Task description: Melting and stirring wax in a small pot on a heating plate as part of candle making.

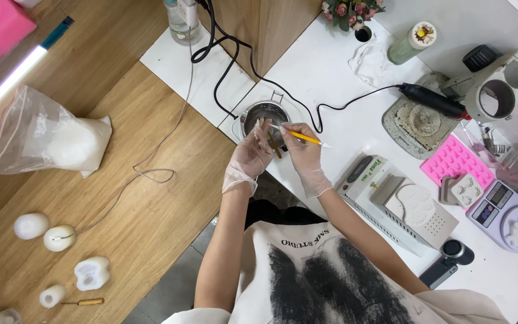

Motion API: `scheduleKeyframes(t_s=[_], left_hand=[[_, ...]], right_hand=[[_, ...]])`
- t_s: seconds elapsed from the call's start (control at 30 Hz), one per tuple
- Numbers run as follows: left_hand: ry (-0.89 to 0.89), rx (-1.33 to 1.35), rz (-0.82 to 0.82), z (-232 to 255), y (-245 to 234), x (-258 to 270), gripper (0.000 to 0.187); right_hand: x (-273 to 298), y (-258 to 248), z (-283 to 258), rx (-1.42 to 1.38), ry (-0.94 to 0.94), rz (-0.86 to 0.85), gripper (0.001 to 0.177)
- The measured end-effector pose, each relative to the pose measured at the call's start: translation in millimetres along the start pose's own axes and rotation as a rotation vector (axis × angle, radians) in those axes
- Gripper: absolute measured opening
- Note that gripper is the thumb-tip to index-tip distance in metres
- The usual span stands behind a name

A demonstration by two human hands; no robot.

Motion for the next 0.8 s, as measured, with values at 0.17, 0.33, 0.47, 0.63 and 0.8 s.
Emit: scheduleKeyframes(t_s=[0.17,0.33,0.47,0.63,0.8], left_hand=[[0.260,-0.324,0.098,25.1,-17.0,-7.5,0.026],[0.480,-0.637,0.131,44.3,-3.1,10.0,0.028],[0.433,-0.551,0.114,38.5,1.2,12.7,0.027],[0.466,-0.598,0.112,41.9,-5.7,3.9,0.028],[0.602,-0.855,0.067,42.1,24.3,21.6,0.037]], right_hand=[[-6.9,-19.7,5.4,-0.204,0.036,0.063,0.008],[-6.4,-19.4,2.2,-0.243,0.023,0.022,0.008],[-3.9,-9.9,10.5,-0.166,0.110,-0.043,0.008],[0.6,-1.2,13.5,-0.108,0.096,-0.077,0.008],[0.6,-10.3,17.4,-0.062,0.163,-0.028,0.008]])
Point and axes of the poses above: each hand's wrist, its own x-axis away from the middle knuckle, its own y-axis out of the palm, z = x × y, the point moved 10 cm from there along -x, towards the middle knuckle, and after that the axes turned 9 degrees about y, right-handed, at the moved point
